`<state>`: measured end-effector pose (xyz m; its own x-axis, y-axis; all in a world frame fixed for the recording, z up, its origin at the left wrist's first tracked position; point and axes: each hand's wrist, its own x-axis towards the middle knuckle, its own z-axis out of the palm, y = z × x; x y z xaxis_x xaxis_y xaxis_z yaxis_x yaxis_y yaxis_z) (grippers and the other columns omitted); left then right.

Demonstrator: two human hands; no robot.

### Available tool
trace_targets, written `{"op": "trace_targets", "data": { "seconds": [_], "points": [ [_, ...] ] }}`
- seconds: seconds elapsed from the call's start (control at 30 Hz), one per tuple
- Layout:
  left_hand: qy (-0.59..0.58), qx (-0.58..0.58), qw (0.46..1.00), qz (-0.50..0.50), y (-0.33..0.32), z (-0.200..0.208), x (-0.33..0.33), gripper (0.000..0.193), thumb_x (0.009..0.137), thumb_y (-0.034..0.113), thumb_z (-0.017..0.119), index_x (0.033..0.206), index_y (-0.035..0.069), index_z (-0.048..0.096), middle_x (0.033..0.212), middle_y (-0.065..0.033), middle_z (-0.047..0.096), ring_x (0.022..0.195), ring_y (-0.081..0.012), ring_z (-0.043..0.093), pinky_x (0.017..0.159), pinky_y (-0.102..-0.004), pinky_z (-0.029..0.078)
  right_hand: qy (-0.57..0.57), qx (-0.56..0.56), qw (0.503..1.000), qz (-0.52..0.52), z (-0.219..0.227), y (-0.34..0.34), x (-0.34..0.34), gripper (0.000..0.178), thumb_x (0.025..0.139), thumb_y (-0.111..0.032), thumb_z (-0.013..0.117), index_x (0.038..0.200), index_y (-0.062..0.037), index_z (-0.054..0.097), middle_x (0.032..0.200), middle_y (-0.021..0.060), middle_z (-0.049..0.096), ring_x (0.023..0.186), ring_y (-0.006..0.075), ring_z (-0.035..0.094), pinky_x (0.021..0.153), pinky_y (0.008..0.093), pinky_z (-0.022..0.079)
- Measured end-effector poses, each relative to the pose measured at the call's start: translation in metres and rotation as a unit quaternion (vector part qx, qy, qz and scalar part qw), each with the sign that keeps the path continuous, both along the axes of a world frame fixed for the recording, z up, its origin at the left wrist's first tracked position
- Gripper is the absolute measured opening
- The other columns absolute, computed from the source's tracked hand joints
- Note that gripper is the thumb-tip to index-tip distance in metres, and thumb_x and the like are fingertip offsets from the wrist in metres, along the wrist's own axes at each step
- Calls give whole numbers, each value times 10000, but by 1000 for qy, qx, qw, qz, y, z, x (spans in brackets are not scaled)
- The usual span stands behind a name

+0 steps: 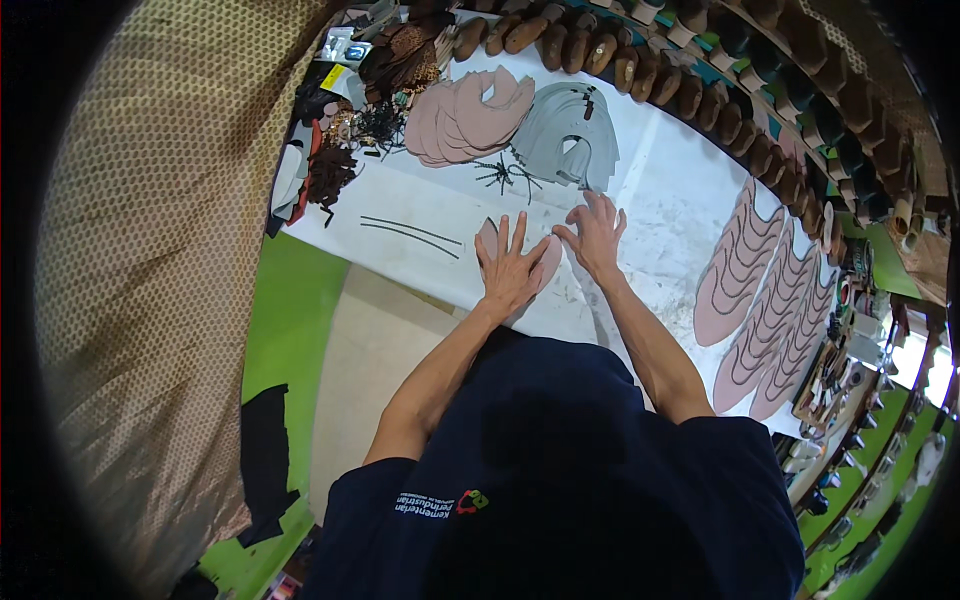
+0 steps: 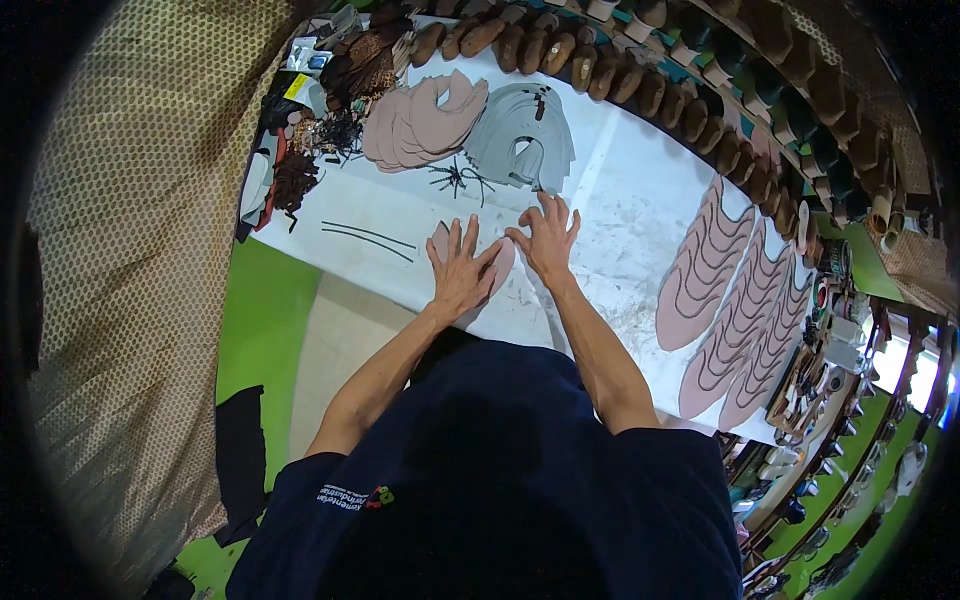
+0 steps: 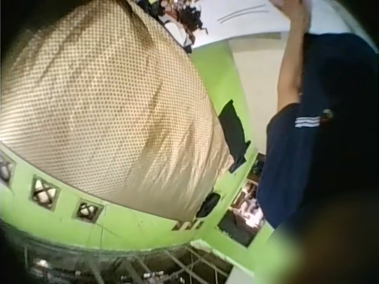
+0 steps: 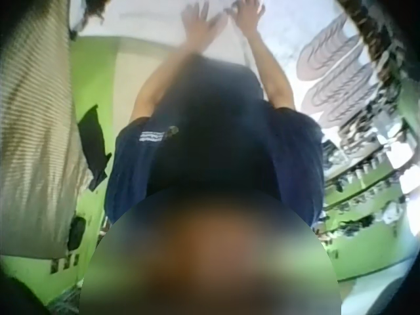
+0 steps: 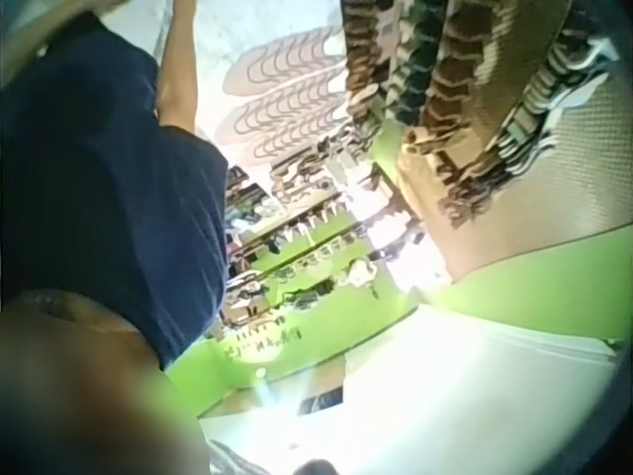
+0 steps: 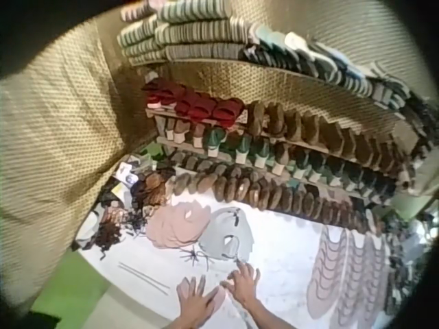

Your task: Aligning and smoothing out patterned shoe components on a workspace.

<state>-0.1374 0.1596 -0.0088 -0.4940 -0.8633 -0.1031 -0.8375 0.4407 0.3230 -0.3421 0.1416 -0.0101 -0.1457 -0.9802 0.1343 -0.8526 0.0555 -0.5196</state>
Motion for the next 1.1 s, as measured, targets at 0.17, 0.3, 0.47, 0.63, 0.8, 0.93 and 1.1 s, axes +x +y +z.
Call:
{"op": "trace_targets", "data": {
  "seconds": [0.17, 0.3, 0.47, 0.63, 0.8, 0.93, 1.1],
  "points": [
    [14, 16, 1000, -6, 4, 8, 4, 593, 987, 381, 659, 1568, 391, 537, 1800, -139, 122, 1630, -445, 109, 1144, -842, 75, -48, 30, 998, -26, 3, 5, -2, 247, 929, -324, 780, 1076, -126, 757, 1477, 87, 582, 1467, 322, 432, 1227, 652, 197],
    [67, 4, 997, 49, 16, 12, 18, 597, 987, 356, 671, 1567, 310, 537, 1786, -169, 156, 1629, -436, 127, 1152, -835, 65, -9, -42, 999, 25, 1, 26, -11, 216, 957, -245, 732, 1130, -115, 748, 1394, 63, 630, 1379, 286, 508, 1232, 599, 239],
    [62, 4, 995, 74, 39, 5, 46, 531, 1005, 335, 661, 1517, 213, 592, 1772, -190, 195, 1638, -409, 131, 1179, -799, 29, 70, -46, 977, 196, -1, 47, -3, 332, 953, -175, 704, 1281, -130, 727, 1327, 14, 668, 1306, 267, 557, 1209, 582, 301],
    [70, 22, 994, 86, 54, 4, 55, 523, 1010, 344, 659, 1509, 198, 604, 1781, -182, 181, 1644, -408, 109, 1185, -792, 12, 96, -28, 977, 186, -3, 44, 4, 371, 983, -202, 676, 1350, -147, 696, 1386, -6, 645, 1366, 262, 523, 1233, 589, 254],
    [47, 26, 993, 108, 52, 9, 53, 558, 1000, 399, 665, 1517, 198, 599, 1791, -170, 154, 1650, -402, 85, 1183, -798, 10, 104, -14, 976, 192, -6, 44, 0, 391, 1000, -219, 656, 1386, -153, 671, 1426, -16, 624, 1399, 266, 500, 1245, 631, 190],
    [46, 13, 992, 114, 50, 10, 57, 601, 963, 438, 690, 1508, 201, 605, 1794, -161, 147, 1652, -394, 80, 1180, -802, 17, 98, -16, 974, 201, -6, 40, -1, 395, 987, -222, 671, 1376, -150, 674, 1426, -15, 624, 1404, 270, 497, 1246, 640, 176],
    [45, 29, 993, 108, 47, 11, 58, 621, 949, 468, 711, 1512, 226, 611, 1793, -165, 144, 1649, -411, 73, 1174, -811, 11, 61, -29, 975, 213, 5, 45, 6, 357, 977, -184, 668, 1327, -123, 702, 1371, 1, 650, 1360, 266, 531, 1232, 630, 230]
  ]
}}
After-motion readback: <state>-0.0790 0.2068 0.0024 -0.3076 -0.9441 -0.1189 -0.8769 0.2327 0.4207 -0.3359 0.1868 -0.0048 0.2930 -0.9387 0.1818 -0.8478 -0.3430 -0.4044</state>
